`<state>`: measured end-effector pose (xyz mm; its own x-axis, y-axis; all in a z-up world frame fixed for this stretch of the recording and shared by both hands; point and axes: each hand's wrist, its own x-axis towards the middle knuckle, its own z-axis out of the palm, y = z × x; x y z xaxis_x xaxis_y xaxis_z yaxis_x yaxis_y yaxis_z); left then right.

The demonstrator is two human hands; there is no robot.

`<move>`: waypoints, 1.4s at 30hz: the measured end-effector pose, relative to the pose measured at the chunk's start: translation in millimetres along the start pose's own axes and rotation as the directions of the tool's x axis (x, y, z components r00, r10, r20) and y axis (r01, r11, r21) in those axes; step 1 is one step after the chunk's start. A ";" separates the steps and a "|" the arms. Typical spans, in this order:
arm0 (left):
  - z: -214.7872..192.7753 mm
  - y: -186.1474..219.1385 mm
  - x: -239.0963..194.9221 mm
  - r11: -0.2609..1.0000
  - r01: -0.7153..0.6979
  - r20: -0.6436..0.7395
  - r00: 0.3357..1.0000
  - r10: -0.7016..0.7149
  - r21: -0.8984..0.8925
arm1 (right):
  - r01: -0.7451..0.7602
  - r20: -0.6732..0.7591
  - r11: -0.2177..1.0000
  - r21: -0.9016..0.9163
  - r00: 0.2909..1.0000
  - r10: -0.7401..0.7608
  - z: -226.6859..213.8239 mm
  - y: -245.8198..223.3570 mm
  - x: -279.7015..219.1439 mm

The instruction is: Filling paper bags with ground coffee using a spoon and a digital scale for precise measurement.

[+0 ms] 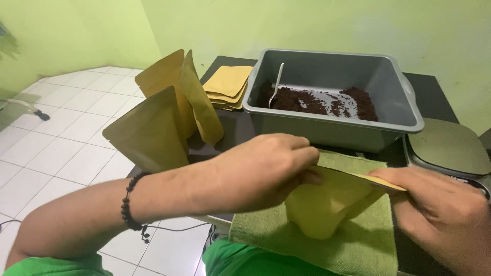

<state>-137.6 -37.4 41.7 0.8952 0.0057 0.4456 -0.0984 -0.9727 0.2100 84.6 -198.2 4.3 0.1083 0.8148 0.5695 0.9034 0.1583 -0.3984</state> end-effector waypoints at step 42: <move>-68.2 74.5 -244.4 0.027 0.854 -0.722 -0.422 -0.549 -0.520 | -0.019 0.164 0.824 0.567 0.982 -0.090 155.1 -122.7 131.3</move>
<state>-393.3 -95.5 7.8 -0.6374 0.6986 0.3249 0.5358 0.0989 0.8385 -76.4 -24.2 16.5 -0.0432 0.8777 0.4773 0.5069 0.4309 -0.7466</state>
